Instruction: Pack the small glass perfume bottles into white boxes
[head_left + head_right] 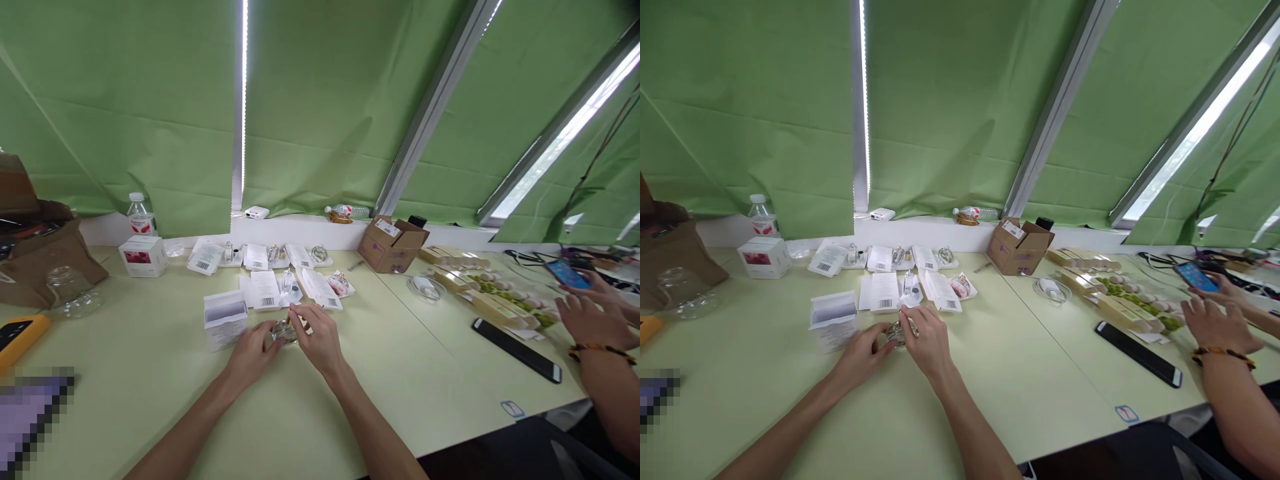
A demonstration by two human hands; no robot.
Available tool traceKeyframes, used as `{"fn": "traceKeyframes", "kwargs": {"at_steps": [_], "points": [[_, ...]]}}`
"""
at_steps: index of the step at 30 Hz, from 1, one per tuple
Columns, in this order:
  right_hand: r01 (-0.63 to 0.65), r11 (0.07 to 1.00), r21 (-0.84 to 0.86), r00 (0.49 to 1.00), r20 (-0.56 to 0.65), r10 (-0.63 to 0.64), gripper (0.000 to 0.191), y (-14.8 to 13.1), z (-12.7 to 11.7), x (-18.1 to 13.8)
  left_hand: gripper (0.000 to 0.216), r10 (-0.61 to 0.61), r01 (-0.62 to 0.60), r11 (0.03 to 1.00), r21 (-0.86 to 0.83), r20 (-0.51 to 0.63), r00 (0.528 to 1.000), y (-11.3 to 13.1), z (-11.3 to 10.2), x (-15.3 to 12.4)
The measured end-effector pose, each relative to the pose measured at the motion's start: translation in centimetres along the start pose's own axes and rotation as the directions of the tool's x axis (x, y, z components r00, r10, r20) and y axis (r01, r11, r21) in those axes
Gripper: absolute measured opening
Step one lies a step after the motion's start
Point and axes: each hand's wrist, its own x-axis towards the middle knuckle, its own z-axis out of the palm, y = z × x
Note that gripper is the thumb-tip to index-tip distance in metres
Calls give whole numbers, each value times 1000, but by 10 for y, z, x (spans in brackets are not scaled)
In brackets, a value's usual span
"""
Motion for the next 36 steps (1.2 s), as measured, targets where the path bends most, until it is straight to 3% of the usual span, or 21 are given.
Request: {"fn": "traceKeyframes", "kwargs": {"at_steps": [17,26,32,36], "points": [[-86,993,85,996,45,82,19,-5,0,1,38,15,-15,1000,-10,-12,1000,-1,1,0],[-204,973,104,974,123,191,15,-4,2,-2,33,62,-61,998,25,-26,998,-4,2,0],[-227,974,21,953,209,218,28,-4,-1,-4,29,128,-127,992,26,-43,991,-1,2,-4],[-206,977,-52,943,256,212,18,-1,1,-4,35,169,-165,985,48,-97,981,8,-2,-9]]}}
